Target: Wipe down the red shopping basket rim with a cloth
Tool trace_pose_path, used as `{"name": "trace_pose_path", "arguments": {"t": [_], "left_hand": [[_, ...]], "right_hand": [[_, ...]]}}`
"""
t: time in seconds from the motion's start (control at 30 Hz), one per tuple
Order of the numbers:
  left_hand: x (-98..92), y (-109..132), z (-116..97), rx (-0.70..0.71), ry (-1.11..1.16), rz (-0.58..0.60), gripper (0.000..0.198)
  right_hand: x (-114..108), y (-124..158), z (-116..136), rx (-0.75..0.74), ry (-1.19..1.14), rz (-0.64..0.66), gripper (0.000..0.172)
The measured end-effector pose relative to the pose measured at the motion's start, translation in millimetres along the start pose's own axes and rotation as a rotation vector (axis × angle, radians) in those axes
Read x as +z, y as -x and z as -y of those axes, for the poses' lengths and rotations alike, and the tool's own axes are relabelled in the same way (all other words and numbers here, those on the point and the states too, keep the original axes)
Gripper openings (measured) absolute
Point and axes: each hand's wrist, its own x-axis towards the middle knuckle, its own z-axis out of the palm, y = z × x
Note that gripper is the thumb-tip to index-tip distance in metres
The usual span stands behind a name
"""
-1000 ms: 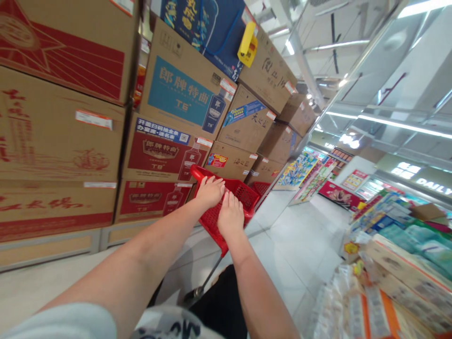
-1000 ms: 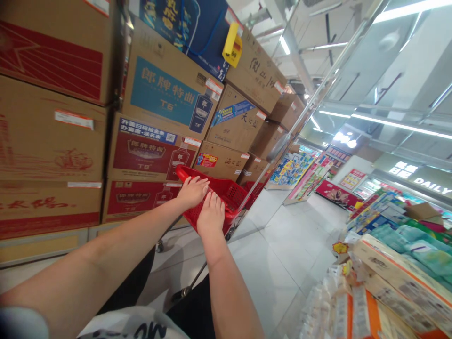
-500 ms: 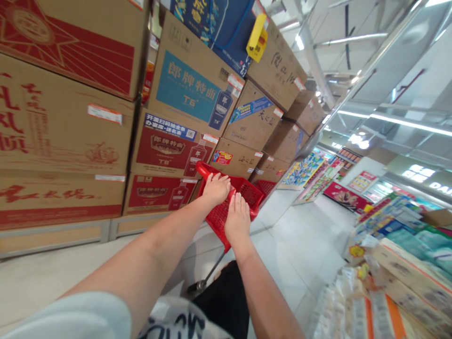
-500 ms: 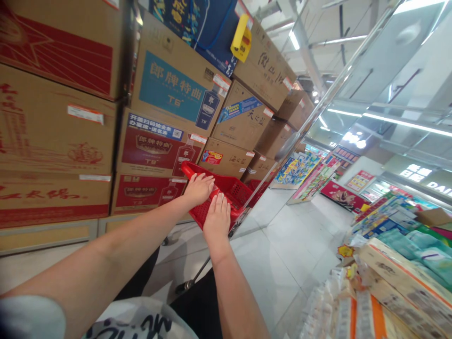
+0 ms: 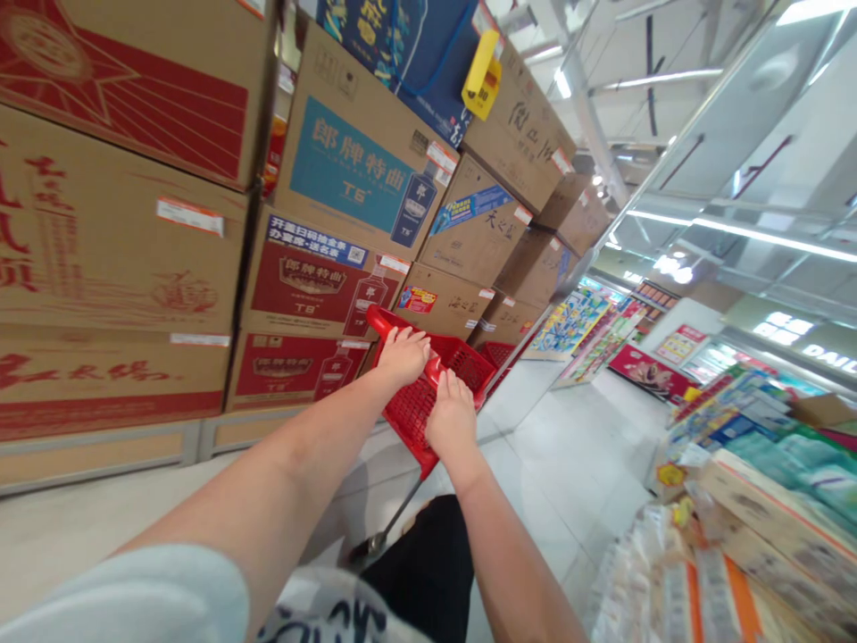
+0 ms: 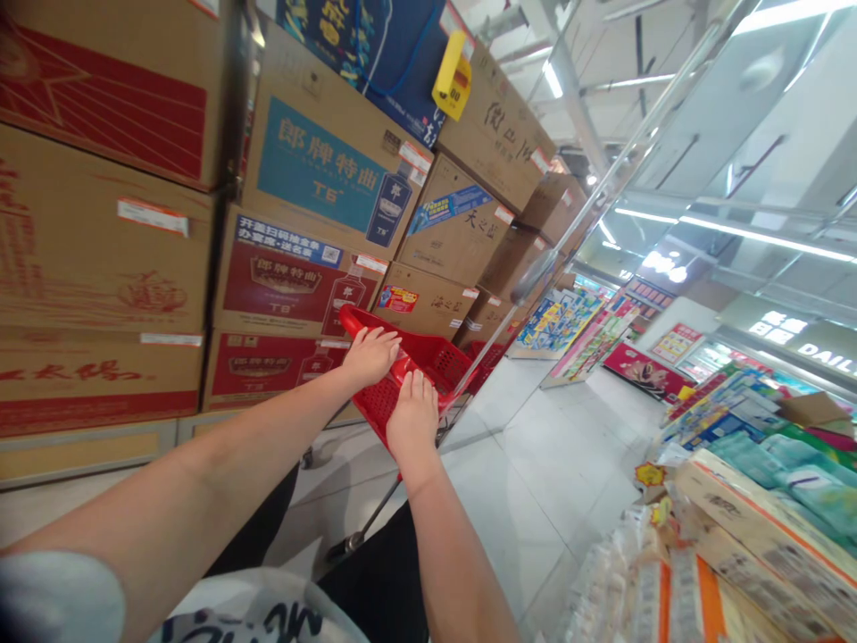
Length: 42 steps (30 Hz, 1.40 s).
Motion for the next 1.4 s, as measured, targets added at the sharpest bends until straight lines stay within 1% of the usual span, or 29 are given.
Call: {"name": "trace_pose_path", "arguments": {"t": [0.1, 0.17, 0.23, 0.33, 0.43, 0.53, 0.63, 0.73, 0.8, 0.87, 0.97, 1.07, 1.13, 1.3, 1.33, 1.4], "left_hand": [[-1.7, -4.6, 5.9, 0.002, -0.007, 0.013, 0.045], [-1.8, -6.4, 9.1, 0.002, -0.012, 0.014, 0.044], [-0.8, -5.7, 8.9, -0.001, -0.018, 0.001, 0.044], [-0.8, -0.5, 0.8, -0.007, -0.029, -0.031, 0.042], [-7.0, 3.8, -10.2, 0.025, -0.064, -0.034, 0.04], [-15.9, 2.6, -17.0, 0.086, -0.091, 0.007, 0.039], [-19.3, 1.3, -22.4, 0.111, -0.093, 0.05, 0.043], [-17.5, 3.9, -32.7, 0.118, -0.088, 0.088, 0.044], [-17.2, 4.6, -40.5, 0.128, -0.081, 0.129, 0.041], [-19.0, 2.3, -45.3, 0.149, -0.08, 0.183, 0.038], [-23.1, -4.3, -44.0, 0.178, -0.088, 0.263, 0.039], [-24.2, -6.6, -38.4, 0.169, -0.095, 0.305, 0.05], [-23.5, -4.2, -36.5, 0.167, -0.1, 0.307, 0.053], [-25.8, 4.1, -35.4, 0.223, -0.114, 0.301, 0.038], [-26.9, 4.9, -35.0, 0.225, -0.114, 0.293, 0.038], [-28.3, 5.6, -34.2, 0.215, -0.112, 0.269, 0.043]], "right_hand": [[-2.0, -9.8, 4.8, -0.039, -0.013, 0.053, 0.065], [-1.7, -8.4, 3.6, -0.072, -0.004, 0.052, 0.065], [-0.2, -4.1, 1.8, -0.066, 0.005, 0.03, 0.063], [3.2, -3.3, 4.5, -0.013, 0.0, 0.004, 0.058], [6.1, -9.7, 9.7, 0.001, -0.016, -0.017, 0.054], [6.8, -6.9, 5.3, -0.021, -0.012, -0.075, 0.052], [5.6, 10.9, -7.5, -0.052, 0.005, -0.137, 0.051], [4.5, 27.0, -14.4, 0.024, 0.02, -0.17, 0.05], [5.1, 29.4, -13.6, 0.103, 0.017, -0.174, 0.052], [6.0, 27.0, -12.4, 0.117, -0.01, -0.169, 0.057], [4.8, 23.6, -15.6, 0.045, -0.073, -0.15, 0.066], [0.7, 25.2, -18.5, 0.032, -0.123, -0.124, 0.07], [-1.9, 26.0, -14.5, 0.062, -0.139, -0.117, 0.07], [-4.5, 24.0, 1.8, 0.005, -0.141, -0.1, 0.07], [-4.7, 24.5, 2.4, 0.018, -0.133, -0.097, 0.068], [-4.3, 26.3, 1.1, 0.091, -0.114, -0.101, 0.066]]}}
